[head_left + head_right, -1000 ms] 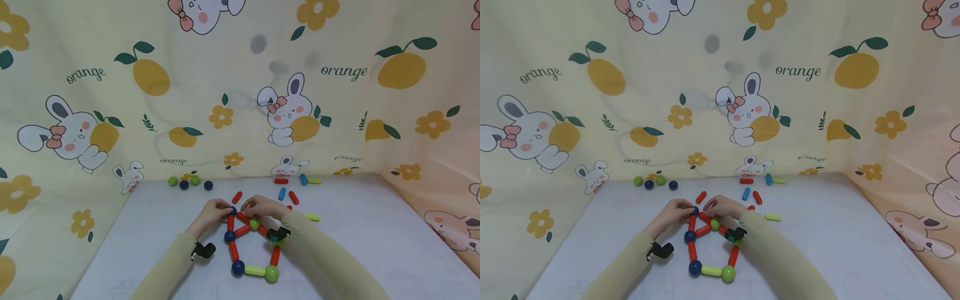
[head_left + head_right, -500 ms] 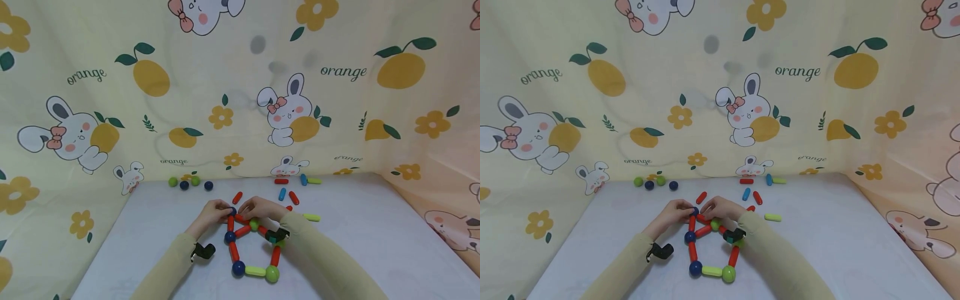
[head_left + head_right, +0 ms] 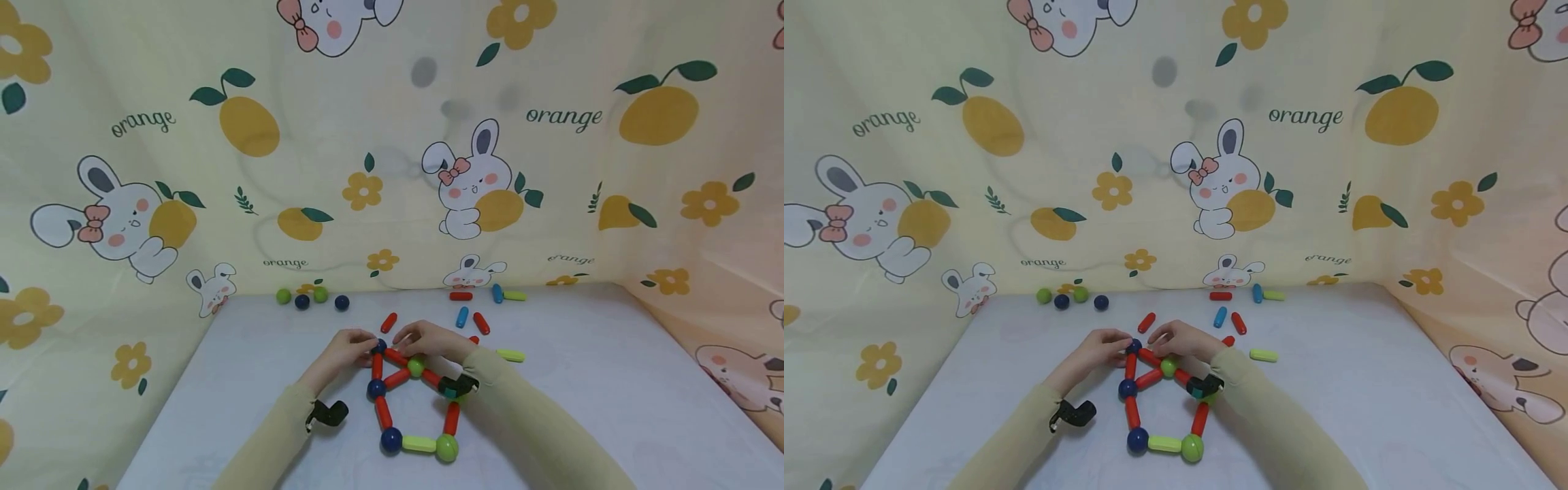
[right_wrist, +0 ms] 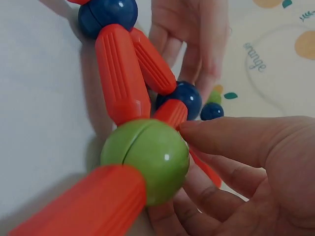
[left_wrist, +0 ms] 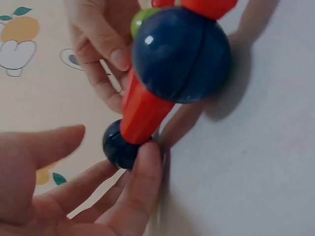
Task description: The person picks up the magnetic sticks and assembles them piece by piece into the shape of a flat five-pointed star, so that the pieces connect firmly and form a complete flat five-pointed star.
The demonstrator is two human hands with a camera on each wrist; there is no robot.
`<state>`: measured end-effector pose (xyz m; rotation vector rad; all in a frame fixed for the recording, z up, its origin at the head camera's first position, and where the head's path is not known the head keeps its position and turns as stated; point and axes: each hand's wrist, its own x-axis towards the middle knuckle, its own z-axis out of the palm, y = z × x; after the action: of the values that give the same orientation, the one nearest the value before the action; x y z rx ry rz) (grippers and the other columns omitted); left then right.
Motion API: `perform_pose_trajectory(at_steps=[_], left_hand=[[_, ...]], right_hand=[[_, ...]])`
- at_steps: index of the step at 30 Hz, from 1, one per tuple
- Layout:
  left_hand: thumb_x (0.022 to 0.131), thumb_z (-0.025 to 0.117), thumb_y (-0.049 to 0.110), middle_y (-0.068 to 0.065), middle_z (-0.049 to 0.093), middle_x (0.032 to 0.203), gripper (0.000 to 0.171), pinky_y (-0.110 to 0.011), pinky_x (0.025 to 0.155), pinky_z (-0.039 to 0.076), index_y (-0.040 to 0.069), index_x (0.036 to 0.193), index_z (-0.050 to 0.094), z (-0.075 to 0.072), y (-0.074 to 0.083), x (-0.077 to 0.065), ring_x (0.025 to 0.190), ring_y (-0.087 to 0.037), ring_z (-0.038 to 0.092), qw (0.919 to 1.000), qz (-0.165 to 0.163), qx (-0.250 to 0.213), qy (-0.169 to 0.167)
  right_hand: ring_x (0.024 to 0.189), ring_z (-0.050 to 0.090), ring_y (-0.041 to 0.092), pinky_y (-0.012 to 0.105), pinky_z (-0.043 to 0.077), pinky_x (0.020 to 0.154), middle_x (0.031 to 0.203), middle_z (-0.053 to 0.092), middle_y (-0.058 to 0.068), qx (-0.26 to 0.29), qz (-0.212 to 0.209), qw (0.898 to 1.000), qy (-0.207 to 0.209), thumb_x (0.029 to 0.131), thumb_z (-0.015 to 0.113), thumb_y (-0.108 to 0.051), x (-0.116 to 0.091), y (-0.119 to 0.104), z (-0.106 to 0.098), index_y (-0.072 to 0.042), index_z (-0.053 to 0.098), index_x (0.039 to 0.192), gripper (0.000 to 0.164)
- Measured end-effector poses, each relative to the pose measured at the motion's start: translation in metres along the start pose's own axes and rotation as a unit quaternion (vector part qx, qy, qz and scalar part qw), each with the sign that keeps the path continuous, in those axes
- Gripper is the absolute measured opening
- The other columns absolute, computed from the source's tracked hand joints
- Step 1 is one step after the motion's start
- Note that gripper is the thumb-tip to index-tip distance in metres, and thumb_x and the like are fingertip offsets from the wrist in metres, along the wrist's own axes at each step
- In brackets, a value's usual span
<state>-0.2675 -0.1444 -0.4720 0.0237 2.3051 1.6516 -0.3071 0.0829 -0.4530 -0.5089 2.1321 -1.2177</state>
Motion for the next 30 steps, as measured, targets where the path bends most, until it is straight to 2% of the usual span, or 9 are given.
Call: perform_pose_trajectory(at_steps=[4, 8, 11, 16, 19, 21, 25, 30], left_hand=[[0.095, 0.06, 0.027, -0.015, 0.063, 0.113, 0.045, -0.034, 0.074, 0.057, -0.002, 0.129, 0.054, -0.004, 0.0, -0.011, 0.084, -0.023, 0.068, 0.9994, -0.012, -0.015, -0.027], [0.091, 0.066, 0.027, -0.018, 0.06, 0.12, 0.058, -0.036, 0.076, 0.056, 0.0, 0.139, 0.045, -0.004, -0.001, -0.027, 0.088, -0.024, 0.067, 0.9986, -0.012, -0.02, -0.047], [0.085, 0.074, 0.024, -0.017, 0.059, 0.12, 0.069, -0.037, 0.075, 0.057, 0.002, 0.142, 0.041, 0.002, -0.003, -0.041, 0.087, -0.023, 0.066, 0.9989, -0.001, 0.002, -0.048], [0.076, 0.083, 0.022, -0.012, 0.061, 0.114, 0.078, -0.036, 0.074, 0.056, 0.007, 0.141, 0.043, 0.016, -0.007, -0.056, 0.09, -0.022, 0.064, 0.9969, 0.036, 0.068, -0.017], [0.073, 0.084, 0.019, -0.009, 0.061, 0.11, 0.076, -0.035, 0.074, 0.056, 0.008, 0.138, 0.047, 0.021, -0.009, -0.058, 0.09, -0.022, 0.063, 0.9945, 0.057, 0.088, 0.009], [0.072, 0.085, 0.016, -0.009, 0.062, 0.107, 0.074, -0.035, 0.073, 0.056, 0.008, 0.137, 0.049, 0.021, -0.01, -0.058, 0.088, -0.022, 0.063, 0.9943, 0.062, 0.084, 0.02], [0.073, 0.084, 0.013, -0.009, 0.063, 0.103, 0.069, -0.034, 0.073, 0.057, 0.006, 0.134, 0.05, 0.017, -0.013, -0.057, 0.086, -0.021, 0.064, 0.9943, 0.065, 0.077, 0.035], [0.076, 0.081, 0.011, -0.009, 0.065, 0.103, 0.06, -0.035, 0.076, 0.056, 0.003, 0.129, 0.053, 0.001, -0.019, -0.054, 0.088, -0.023, 0.066, 0.9934, 0.065, 0.071, 0.062]], right_hand=[[0.091, 0.056, 0.021, 0.033, 0.046, 0.084, 0.098, 0.064, 0.005, -0.001, -0.003, 1.0, -0.003, 0.092, 0.064, -0.014, -0.006, 0.006, -0.004, -0.008, 0.063, 0.119, 0.028], [0.092, 0.058, 0.021, 0.034, 0.048, 0.085, 0.099, 0.065, 0.005, -0.006, -0.007, 1.0, -0.004, 0.092, 0.065, -0.019, -0.012, 0.01, -0.007, -0.009, 0.062, 0.12, 0.03], [0.091, 0.058, 0.02, 0.034, 0.049, 0.084, 0.099, 0.065, 0.004, -0.007, -0.008, 1.0, -0.005, 0.092, 0.064, -0.019, -0.017, 0.01, -0.008, -0.008, 0.061, 0.121, 0.031], [0.086, 0.058, 0.021, 0.033, 0.05, 0.081, 0.097, 0.065, 0.005, -0.014, -0.012, 1.0, -0.003, 0.093, 0.063, -0.016, -0.024, 0.008, -0.01, -0.005, 0.059, 0.122, 0.031], [0.088, 0.059, 0.022, 0.034, 0.05, 0.081, 0.099, 0.065, 0.005, -0.012, -0.017, 1.0, -0.011, 0.093, 0.062, -0.013, -0.025, 0.007, -0.012, -0.004, 0.058, 0.123, 0.032], [0.091, 0.059, 0.022, 0.034, 0.05, 0.083, 0.102, 0.065, 0.006, -0.016, -0.019, 1.0, -0.011, 0.093, 0.062, -0.013, -0.024, 0.005, -0.015, -0.005, 0.058, 0.124, 0.033], [0.097, 0.058, 0.022, 0.035, 0.05, 0.086, 0.106, 0.064, 0.007, -0.054, -0.06, 0.997, 0.006, 0.093, 0.061, -0.01, -0.016, 0.0, -0.021, -0.004, 0.056, 0.127, 0.034], [0.099, 0.057, 0.025, 0.035, 0.051, 0.087, 0.109, 0.062, 0.014, -0.121, -0.127, 0.984, 0.037, 0.093, 0.06, -0.002, -0.001, -0.002, -0.027, 0.001, 0.055, 0.126, 0.033]])
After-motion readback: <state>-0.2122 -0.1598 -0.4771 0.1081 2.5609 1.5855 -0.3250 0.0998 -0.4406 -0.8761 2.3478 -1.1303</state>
